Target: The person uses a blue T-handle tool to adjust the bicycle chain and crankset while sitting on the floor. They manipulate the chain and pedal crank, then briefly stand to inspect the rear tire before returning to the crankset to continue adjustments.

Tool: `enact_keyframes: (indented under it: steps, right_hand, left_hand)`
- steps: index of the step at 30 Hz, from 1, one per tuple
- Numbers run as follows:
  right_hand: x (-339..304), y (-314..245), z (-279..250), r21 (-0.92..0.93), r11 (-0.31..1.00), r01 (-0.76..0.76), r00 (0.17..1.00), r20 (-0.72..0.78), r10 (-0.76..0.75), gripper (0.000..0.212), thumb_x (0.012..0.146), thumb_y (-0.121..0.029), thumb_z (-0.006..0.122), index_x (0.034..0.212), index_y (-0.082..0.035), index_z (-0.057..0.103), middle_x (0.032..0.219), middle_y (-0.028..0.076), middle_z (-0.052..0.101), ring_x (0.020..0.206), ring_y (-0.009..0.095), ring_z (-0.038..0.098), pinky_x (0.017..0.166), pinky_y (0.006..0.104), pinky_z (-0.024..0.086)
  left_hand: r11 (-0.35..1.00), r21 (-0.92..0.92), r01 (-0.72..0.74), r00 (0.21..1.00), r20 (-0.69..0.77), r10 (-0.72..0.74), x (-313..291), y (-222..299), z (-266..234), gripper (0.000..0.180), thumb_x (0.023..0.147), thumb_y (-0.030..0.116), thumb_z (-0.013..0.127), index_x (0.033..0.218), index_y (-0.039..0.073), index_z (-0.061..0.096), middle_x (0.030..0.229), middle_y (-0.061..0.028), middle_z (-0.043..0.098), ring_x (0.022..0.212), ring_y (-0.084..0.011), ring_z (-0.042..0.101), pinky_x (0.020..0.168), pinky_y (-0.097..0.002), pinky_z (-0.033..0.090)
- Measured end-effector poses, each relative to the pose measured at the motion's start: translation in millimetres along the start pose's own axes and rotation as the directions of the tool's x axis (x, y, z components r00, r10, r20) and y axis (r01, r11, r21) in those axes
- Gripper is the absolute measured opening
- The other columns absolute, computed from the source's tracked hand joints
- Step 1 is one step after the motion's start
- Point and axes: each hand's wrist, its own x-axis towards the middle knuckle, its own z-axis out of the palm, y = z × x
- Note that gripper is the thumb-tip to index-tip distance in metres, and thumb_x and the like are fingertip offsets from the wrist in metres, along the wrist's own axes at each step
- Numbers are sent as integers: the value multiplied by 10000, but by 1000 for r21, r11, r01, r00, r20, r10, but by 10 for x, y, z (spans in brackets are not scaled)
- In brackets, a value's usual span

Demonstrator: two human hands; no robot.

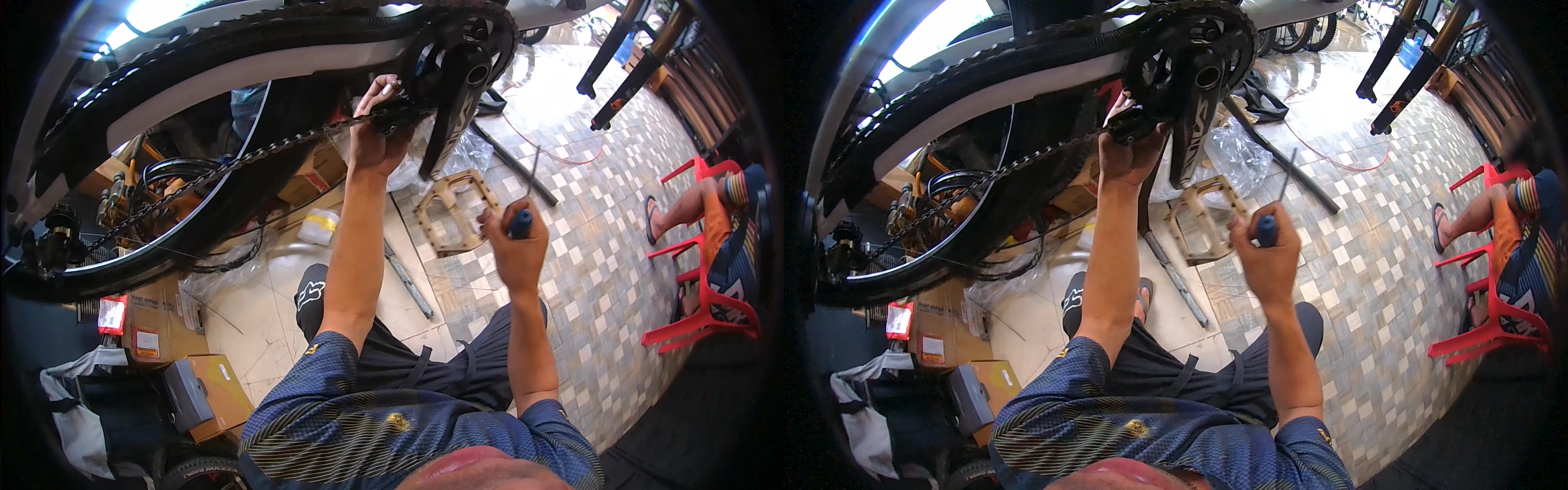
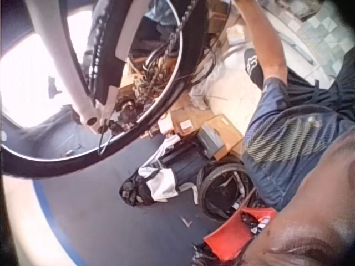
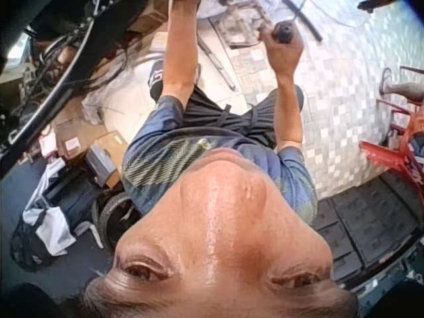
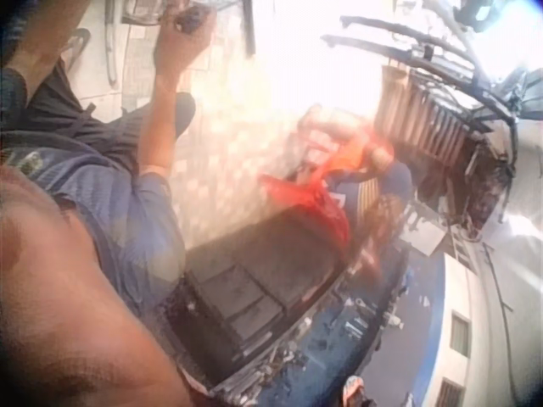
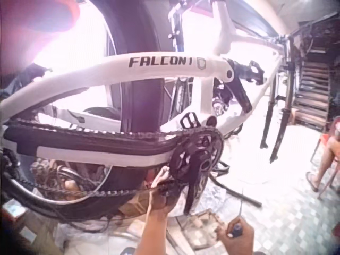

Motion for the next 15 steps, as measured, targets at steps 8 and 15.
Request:
enact_keyframes:
  steps: [8, 15]
  right_hand:
    - [665, 148, -647, -259, 958, 127, 981, -112, -160, 265, 917, -81, 695, 765, -75, 478, 671, -39, 497, 600, 42, 475, 546, 220, 405]
    - [1080, -170, -959, -280, 939, 201, 957, -149, -249, 245, 919, -147, 723, 792, -57, 535, 673, -14, 578, 627, 60, 573, 563, 222, 442]
  left_hand:
    - [1000, -11, 23, 1000, -13, -23, 22, -30, -8, 127, 961, 91, 534, 1073, 52, 580, 997, -63, 641, 957, -223, 678, 907, -394, 556]
    - [999, 20, 44, 999, -18, -44, -1, -48, 50, 120, 973, 111, 528, 1071, 74, 587, 1020, -61, 646, 987, -216, 665, 908, -388, 540]
